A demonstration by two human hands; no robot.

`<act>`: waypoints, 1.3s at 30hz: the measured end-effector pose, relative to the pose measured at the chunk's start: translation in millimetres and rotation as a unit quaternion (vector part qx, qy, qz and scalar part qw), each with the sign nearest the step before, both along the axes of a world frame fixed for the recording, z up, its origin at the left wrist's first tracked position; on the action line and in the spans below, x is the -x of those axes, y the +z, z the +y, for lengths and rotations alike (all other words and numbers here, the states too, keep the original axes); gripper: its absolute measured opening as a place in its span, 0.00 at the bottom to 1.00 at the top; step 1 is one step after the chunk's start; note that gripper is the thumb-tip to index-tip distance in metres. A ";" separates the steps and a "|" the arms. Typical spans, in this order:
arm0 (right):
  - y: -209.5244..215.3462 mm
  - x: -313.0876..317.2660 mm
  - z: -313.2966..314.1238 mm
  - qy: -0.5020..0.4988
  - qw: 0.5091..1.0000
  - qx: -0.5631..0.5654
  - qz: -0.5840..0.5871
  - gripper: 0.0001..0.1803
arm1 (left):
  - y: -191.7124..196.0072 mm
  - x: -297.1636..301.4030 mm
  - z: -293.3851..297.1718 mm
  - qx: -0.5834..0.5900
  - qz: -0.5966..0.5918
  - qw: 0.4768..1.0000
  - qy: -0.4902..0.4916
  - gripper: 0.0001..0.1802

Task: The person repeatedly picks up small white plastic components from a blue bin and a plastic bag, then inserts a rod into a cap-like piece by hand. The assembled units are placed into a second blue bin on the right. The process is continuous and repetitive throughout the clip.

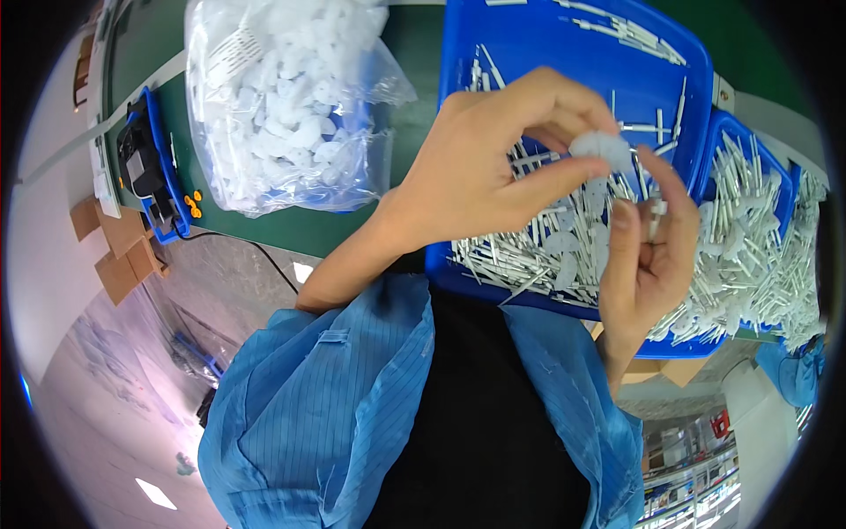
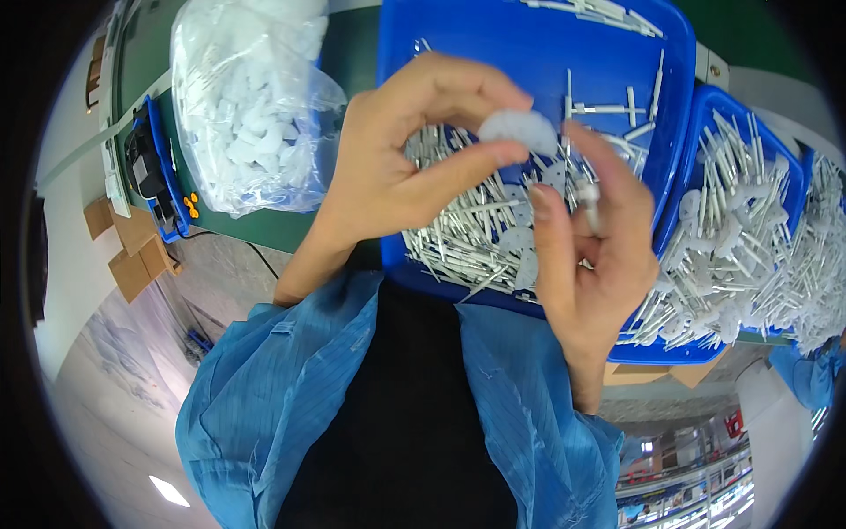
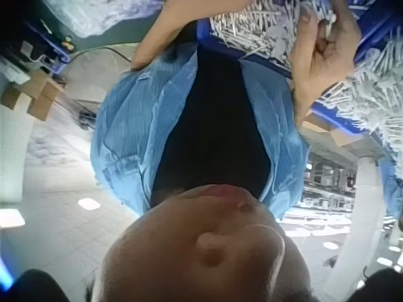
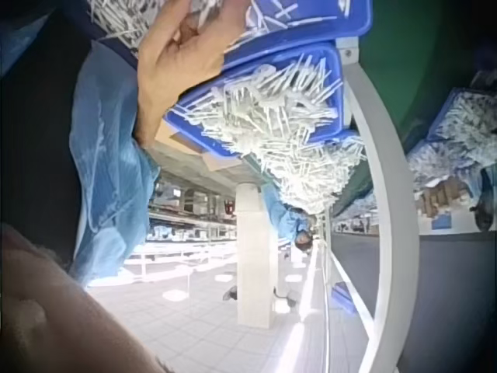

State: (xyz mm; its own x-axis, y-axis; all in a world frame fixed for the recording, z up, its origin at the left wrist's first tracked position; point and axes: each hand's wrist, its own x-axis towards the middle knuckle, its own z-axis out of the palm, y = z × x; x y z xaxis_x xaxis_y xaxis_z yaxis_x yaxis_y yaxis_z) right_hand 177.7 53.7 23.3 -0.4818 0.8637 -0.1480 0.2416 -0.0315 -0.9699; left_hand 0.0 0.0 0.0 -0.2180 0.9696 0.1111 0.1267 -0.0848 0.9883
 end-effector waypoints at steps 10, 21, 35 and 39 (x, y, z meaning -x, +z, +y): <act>23.0 43.2 -17.0 0.071 0.993 0.093 0.032 0.11 | 12.3 10.4 -27.7 -0.059 -0.302 0.944 0.117 0.17; -35.5 38.2 -8.9 0.029 0.981 -0.156 -0.110 0.08 | -19.3 10.3 -14.6 -0.031 -0.047 0.988 0.145 0.14; -30.4 27.8 -5.3 0.098 0.983 -0.138 -0.068 0.05 | -19.2 -0.5 -9.2 0.025 0.067 0.979 0.190 0.13; -31.0 20.7 -5.9 0.094 0.990 -0.107 -0.020 0.06 | -22.2 -1.6 -9.0 0.033 0.082 0.976 0.197 0.13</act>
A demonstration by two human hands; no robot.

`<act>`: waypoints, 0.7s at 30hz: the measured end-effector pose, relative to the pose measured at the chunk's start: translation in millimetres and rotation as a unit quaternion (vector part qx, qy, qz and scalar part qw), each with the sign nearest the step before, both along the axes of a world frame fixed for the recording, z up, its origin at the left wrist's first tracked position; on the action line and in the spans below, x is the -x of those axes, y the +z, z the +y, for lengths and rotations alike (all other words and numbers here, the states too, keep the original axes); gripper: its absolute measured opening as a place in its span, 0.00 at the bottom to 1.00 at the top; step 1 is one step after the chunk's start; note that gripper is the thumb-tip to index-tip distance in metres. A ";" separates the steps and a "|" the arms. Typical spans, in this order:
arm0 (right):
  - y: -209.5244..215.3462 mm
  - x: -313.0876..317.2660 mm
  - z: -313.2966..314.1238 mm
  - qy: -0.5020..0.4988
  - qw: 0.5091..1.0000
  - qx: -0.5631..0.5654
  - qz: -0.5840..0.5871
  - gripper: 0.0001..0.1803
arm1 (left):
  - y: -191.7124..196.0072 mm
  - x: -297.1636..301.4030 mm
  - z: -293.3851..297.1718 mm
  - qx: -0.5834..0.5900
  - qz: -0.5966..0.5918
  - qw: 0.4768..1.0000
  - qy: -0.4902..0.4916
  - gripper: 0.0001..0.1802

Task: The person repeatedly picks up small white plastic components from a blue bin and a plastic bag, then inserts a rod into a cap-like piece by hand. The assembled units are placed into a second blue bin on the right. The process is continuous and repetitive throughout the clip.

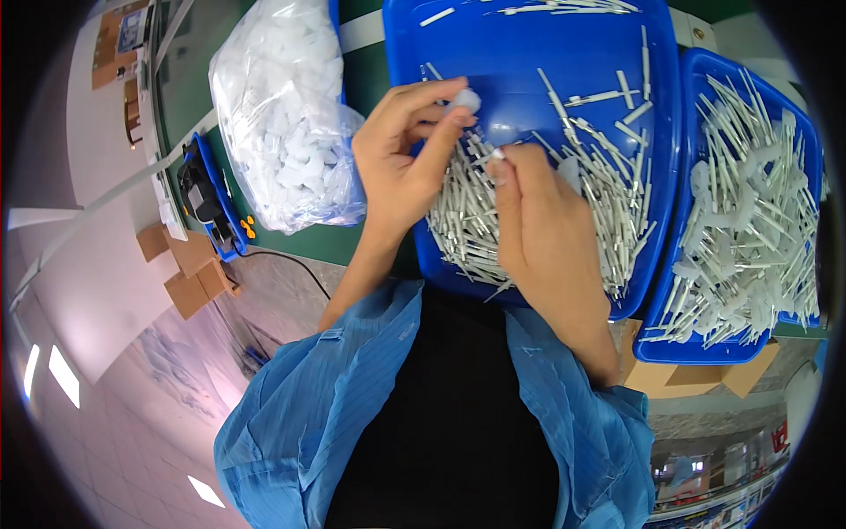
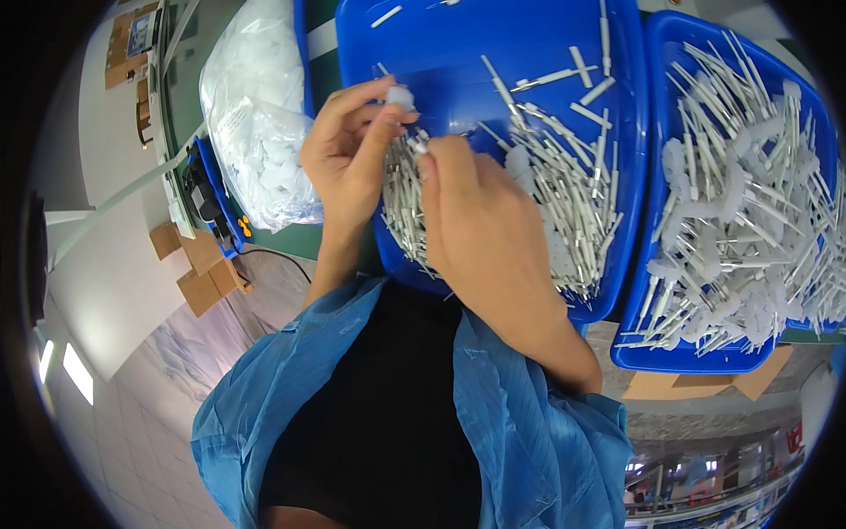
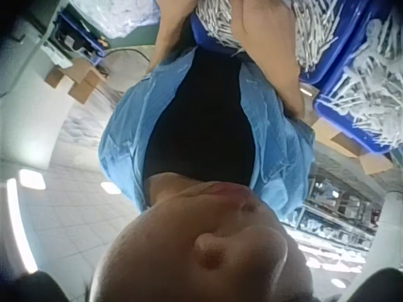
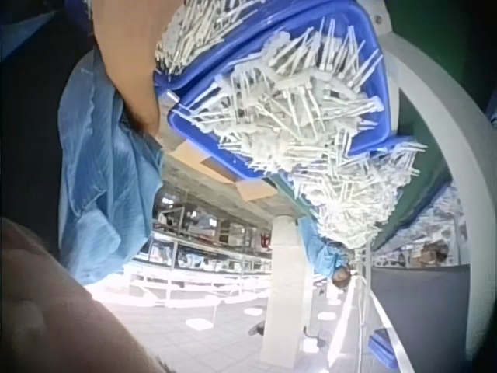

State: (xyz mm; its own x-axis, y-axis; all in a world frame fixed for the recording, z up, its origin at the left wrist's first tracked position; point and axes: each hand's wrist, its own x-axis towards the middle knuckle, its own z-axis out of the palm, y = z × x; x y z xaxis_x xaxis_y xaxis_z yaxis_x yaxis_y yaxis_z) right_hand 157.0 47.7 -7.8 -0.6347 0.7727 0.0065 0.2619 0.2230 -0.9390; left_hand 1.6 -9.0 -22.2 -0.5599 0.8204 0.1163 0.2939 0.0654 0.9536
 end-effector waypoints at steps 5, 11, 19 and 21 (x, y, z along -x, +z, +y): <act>-4.4 -11.9 3.4 0.010 0.997 0.074 0.031 0.05 | 3.1 -2.9 -0.8 -0.007 -0.043 0.999 0.017 0.13; -2.4 -8.3 6.9 0.028 0.995 0.093 -0.020 0.04 | 1.6 -4.2 -10.0 -0.031 -0.083 0.996 0.016 0.13; 20.1 13.4 3.2 0.053 0.998 0.007 -0.014 0.04 | 11.1 9.0 -13.5 -0.048 -0.173 0.984 -0.021 0.13; 26.1 23.5 2.1 0.040 0.998 -0.026 -0.052 0.04 | 6.0 10.9 -15.3 -0.087 -0.190 0.978 -0.023 0.14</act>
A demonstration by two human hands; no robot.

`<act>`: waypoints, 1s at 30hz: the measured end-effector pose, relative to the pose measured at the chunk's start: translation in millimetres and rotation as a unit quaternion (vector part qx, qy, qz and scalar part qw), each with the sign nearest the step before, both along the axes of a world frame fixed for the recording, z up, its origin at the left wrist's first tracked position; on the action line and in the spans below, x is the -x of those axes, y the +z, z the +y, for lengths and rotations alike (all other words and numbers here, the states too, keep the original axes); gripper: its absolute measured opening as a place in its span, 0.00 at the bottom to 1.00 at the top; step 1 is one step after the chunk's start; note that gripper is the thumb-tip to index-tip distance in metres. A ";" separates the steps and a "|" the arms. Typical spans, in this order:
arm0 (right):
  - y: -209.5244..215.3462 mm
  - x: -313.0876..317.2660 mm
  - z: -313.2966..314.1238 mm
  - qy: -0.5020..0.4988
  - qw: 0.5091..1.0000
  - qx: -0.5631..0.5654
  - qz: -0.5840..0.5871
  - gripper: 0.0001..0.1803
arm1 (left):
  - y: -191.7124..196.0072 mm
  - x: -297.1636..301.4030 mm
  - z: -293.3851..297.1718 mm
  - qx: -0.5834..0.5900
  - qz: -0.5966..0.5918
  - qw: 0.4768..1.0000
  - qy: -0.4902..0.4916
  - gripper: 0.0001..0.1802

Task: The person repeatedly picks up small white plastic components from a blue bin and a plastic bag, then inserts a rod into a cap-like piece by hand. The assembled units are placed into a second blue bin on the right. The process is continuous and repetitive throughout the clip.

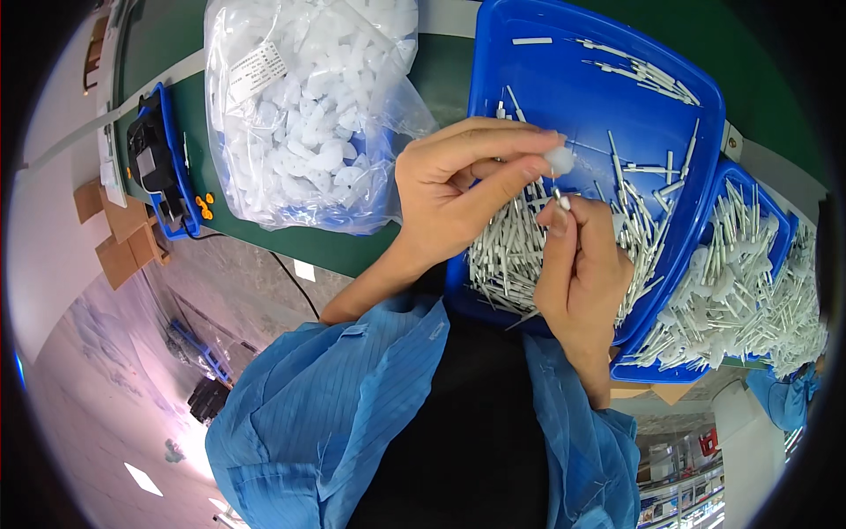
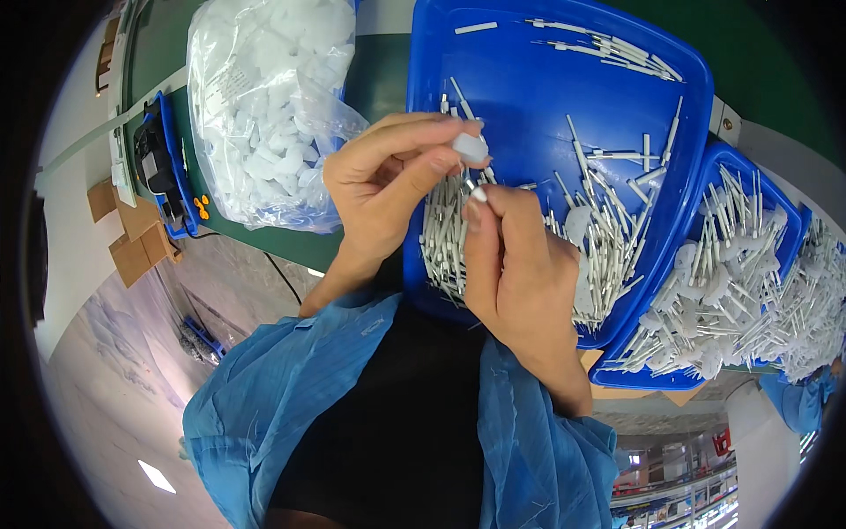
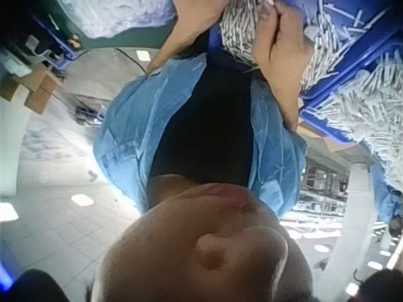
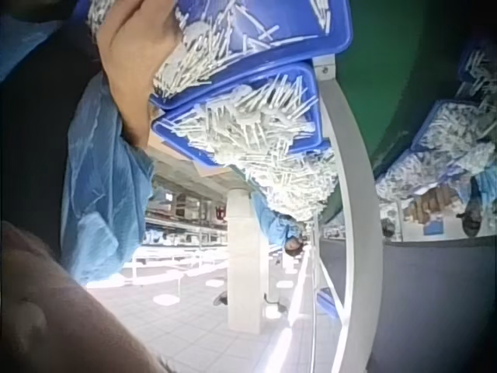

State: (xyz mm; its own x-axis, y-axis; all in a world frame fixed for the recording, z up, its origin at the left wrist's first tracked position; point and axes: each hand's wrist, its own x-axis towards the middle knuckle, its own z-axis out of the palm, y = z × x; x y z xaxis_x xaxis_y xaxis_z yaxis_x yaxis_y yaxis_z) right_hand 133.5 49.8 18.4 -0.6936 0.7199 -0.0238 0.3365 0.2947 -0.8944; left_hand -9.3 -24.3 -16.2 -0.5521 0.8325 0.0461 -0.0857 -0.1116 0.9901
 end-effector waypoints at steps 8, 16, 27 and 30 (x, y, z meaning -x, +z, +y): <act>0.6 4.6 -5.8 -0.036 0.998 -0.058 -0.004 0.03 | -4.7 2.8 -2.4 -0.066 -0.058 0.996 -0.030 0.13; 7.6 1.5 -6.6 -0.058 0.995 -0.085 0.006 0.04 | -4.7 -3.2 2.6 -0.079 -0.083 0.993 0.004 0.13; 15.6 -0.9 -5.1 -0.025 0.997 -0.076 -0.017 0.06 | 4.0 -8.9 4.6 -0.083 -0.094 0.992 -0.026 0.10; 14.1 -2.8 -5.9 -0.029 0.996 -0.082 0.028 0.05 | 2.8 -9.3 6.2 -0.084 -0.106 0.990 -0.034 0.09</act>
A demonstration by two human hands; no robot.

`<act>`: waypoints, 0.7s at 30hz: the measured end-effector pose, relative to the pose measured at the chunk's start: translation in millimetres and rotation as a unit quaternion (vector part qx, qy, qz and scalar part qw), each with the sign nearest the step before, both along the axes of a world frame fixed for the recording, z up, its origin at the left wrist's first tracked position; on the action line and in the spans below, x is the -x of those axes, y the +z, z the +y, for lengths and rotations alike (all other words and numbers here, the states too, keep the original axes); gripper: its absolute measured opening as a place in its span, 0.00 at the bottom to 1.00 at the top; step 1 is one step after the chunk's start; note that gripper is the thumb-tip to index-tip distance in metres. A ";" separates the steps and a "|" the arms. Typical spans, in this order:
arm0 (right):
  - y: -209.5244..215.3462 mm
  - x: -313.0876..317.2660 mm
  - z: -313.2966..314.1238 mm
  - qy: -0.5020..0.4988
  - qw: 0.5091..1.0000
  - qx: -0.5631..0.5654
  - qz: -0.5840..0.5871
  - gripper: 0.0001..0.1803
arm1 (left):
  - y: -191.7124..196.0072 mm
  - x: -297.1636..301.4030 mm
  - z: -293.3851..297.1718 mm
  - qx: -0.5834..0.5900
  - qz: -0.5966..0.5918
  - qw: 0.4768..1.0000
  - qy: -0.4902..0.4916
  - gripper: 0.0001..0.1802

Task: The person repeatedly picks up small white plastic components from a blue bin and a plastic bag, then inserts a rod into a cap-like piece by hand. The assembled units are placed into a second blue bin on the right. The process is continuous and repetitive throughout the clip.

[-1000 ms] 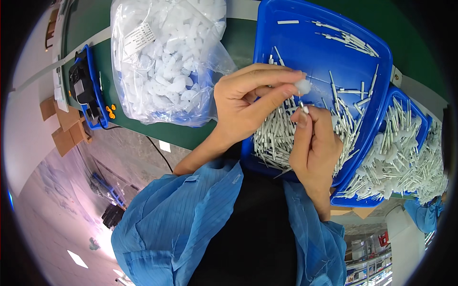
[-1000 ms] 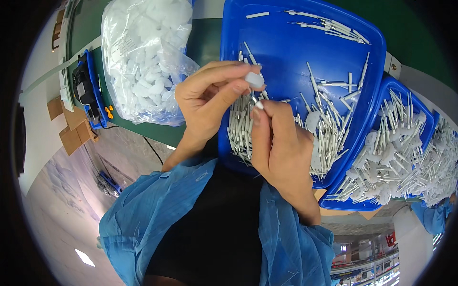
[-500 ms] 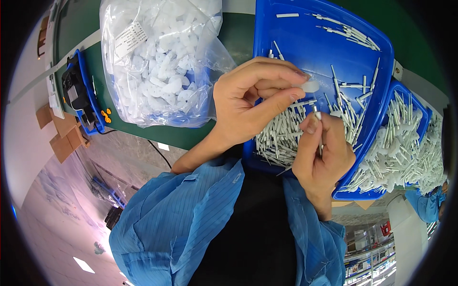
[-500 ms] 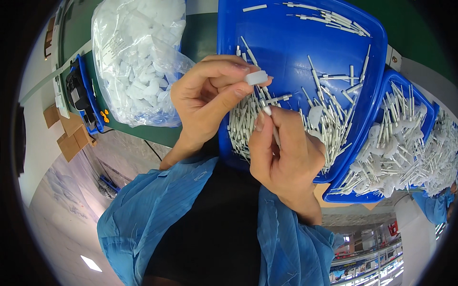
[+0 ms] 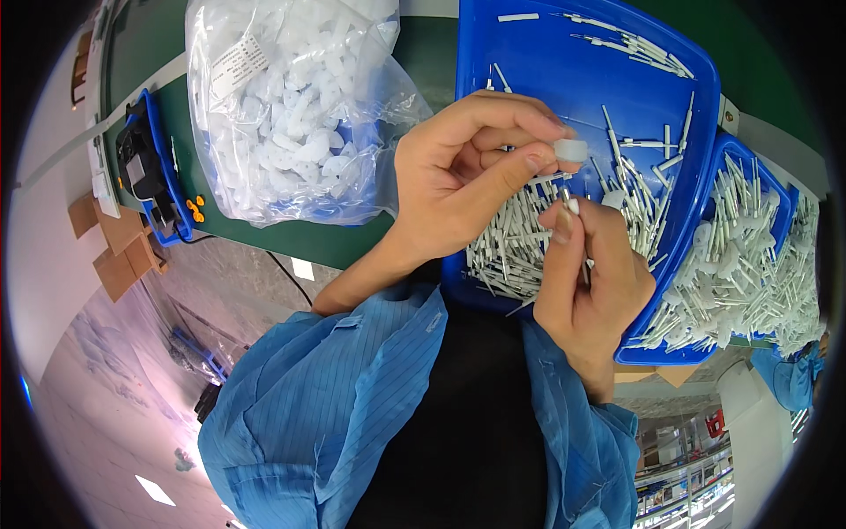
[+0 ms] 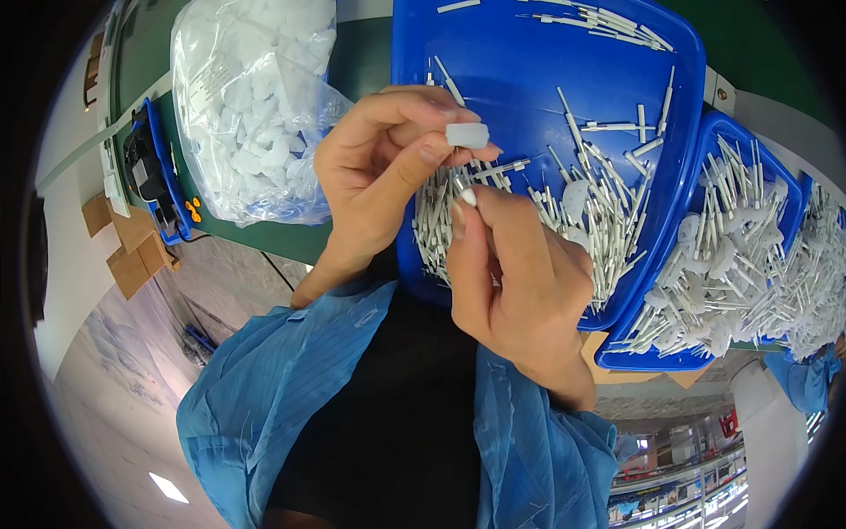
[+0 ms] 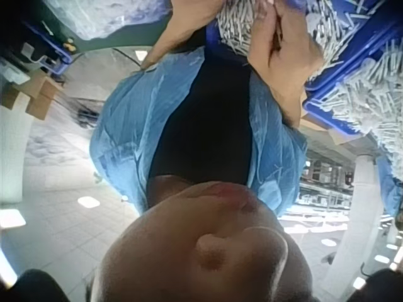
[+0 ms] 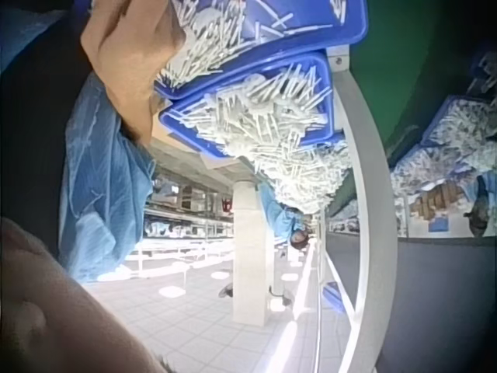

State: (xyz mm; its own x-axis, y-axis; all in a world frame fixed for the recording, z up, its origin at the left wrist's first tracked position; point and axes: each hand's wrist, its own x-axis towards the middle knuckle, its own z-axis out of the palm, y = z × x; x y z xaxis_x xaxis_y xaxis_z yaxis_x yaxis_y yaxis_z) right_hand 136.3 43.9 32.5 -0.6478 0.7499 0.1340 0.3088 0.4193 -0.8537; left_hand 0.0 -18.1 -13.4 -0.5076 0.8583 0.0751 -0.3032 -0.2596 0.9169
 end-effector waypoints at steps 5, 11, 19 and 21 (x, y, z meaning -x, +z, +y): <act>4.2 -2.3 -0.4 -0.009 0.999 0.027 -0.040 0.04 | -1.8 -1.0 -0.8 0.011 -0.025 1.000 -0.007 0.09; 4.9 -3.9 -1.5 -0.009 0.999 0.031 -0.038 0.04 | -2.5 -1.2 -0.3 0.000 -0.031 1.000 -0.005 0.09; 2.7 -2.0 0.3 0.001 0.999 0.022 -0.046 0.04 | -4.3 -0.3 -0.7 -0.014 -0.018 1.000 -0.011 0.09; 3.7 -0.7 -0.8 0.007 0.999 0.031 -0.040 0.04 | -5.3 -0.4 -1.0 -0.023 -0.013 1.000 -0.015 0.09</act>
State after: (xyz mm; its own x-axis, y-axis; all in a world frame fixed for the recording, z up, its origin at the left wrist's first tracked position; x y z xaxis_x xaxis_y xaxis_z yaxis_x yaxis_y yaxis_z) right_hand 137.0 43.1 36.2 -0.6653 0.7458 0.0347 0.3710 0.3706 -0.8515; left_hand 0.4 -19.1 -18.6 -0.4841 0.8690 0.1025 -0.3351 -0.2923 0.8957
